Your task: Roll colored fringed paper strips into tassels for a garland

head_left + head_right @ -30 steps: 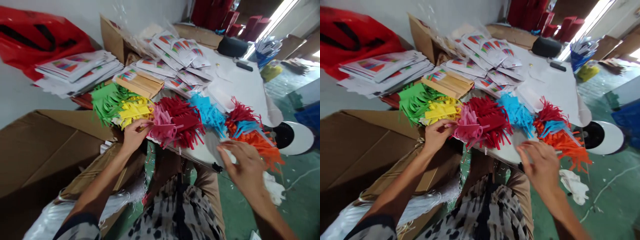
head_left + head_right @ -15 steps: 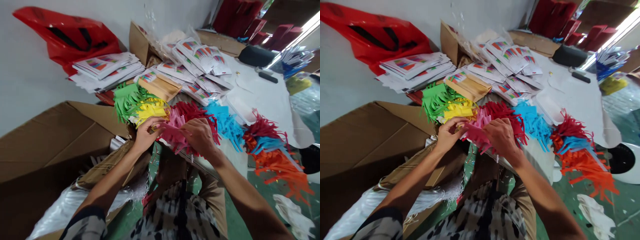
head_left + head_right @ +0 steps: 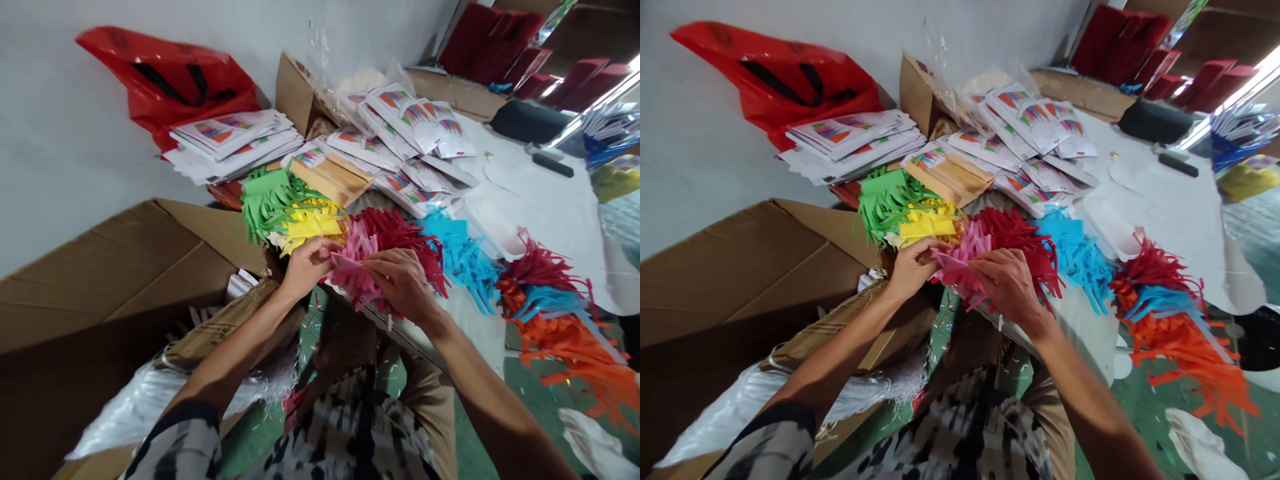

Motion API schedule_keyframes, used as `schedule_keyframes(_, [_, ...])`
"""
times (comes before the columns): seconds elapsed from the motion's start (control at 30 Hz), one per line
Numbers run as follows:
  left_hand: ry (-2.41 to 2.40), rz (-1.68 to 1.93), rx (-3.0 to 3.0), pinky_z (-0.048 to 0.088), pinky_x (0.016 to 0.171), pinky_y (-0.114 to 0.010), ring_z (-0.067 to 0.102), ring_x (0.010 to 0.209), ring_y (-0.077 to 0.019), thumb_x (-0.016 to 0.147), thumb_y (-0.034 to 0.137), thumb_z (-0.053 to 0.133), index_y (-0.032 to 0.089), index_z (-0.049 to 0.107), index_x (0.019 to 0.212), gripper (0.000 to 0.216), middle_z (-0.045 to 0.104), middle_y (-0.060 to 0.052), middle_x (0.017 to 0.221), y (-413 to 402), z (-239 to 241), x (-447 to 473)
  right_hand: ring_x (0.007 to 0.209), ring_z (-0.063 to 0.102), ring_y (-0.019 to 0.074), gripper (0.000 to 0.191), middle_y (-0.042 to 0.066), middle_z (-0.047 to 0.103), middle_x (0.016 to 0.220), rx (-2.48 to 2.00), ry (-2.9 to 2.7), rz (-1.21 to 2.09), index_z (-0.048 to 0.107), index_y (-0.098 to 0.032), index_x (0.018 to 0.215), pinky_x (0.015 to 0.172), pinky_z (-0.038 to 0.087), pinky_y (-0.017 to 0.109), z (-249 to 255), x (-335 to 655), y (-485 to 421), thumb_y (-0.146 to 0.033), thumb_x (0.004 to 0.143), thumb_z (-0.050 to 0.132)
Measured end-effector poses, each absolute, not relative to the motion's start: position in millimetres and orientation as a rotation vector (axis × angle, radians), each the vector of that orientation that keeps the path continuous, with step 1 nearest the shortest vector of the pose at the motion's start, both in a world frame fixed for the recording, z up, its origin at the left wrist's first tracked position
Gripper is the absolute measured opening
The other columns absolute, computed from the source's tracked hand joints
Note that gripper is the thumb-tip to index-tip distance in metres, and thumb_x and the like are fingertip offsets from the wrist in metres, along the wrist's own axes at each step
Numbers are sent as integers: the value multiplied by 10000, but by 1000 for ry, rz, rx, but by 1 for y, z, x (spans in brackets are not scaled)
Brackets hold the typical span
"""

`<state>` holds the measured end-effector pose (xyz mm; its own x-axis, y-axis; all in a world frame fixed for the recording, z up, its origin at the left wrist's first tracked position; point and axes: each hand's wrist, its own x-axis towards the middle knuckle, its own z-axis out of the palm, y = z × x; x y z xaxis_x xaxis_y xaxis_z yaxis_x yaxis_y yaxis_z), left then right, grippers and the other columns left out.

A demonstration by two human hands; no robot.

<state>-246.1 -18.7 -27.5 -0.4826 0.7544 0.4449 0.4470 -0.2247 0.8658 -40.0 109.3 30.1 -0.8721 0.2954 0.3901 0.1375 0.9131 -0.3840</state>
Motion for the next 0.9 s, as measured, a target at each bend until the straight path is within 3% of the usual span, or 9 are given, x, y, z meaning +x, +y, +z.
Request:
schedule_keyframes(0.17, [1790, 1808, 1585, 527, 945, -344, 685, 1081, -214, 822, 133, 756, 235, 722, 1152, 347, 728, -59, 1146, -15, -28, -247, 1054, 726, 231, 193, 44, 812, 1122, -418, -2435, 642, 809, -269, 1081, 950, 486, 400, 31, -43, 112, -303, 1029, 626])
schedule_keyframes(0.27, [1831, 1892, 1529, 535, 920, -329, 664, 1118, -217, 838, 225, 802, 226, 661, 1185, 375, 676, -83, 1207, -15, -29, -246, 962, 734, 216, 203, 47, 804, 1044, -550, -2246, 826, 808, -236, 1030, 881, 540, 352, 28, -43, 115, -335, 1015, 631])
schedule_keyframes(0.43, [1881, 1874, 1684, 538, 951, -371, 661, 1097, -225, 909, 256, 729, 236, 670, 1057, 161, 693, -78, 1131, -16, -30, -245, 874, 727, 198, 227, 33, 799, 977, -568, -2255, 965, 816, -229, 1013, 813, 543, 315, 21, -45, 114, -367, 1001, 636])
schedule_keyframes(0.6, [1927, 1818, 1781, 542, 962, -380, 683, 1090, -229, 923, 209, 676, 246, 725, 1137, 223, 729, -81, 1137, -16, -31, -246, 906, 731, 206, 224, 46, 799, 994, -529, -2298, 903, 815, -234, 990, 851, 544, 329, 20, -46, 113, -360, 1008, 631])
schedule_keyframes(0.77, [1884, 1905, 1555, 564, 865, -315, 726, 909, -178, 906, 264, 740, 233, 726, 1162, 258, 763, -41, 998, -16, -31, -245, 958, 734, 217, 212, 52, 801, 1035, -502, -2339, 839, 813, -250, 1003, 897, 549, 356, 16, -44, 116, -356, 1012, 630])
schedule_keyframes(0.9, [1856, 1889, 1612, 566, 827, -342, 734, 852, -189, 934, 304, 732, 232, 795, 967, 102, 788, -43, 905, -17, -30, -248, 956, 731, 227, 218, 56, 804, 1025, -528, -2342, 780, 813, -250, 991, 897, 548, 375, 15, -44, 116, -359, 1011, 625])
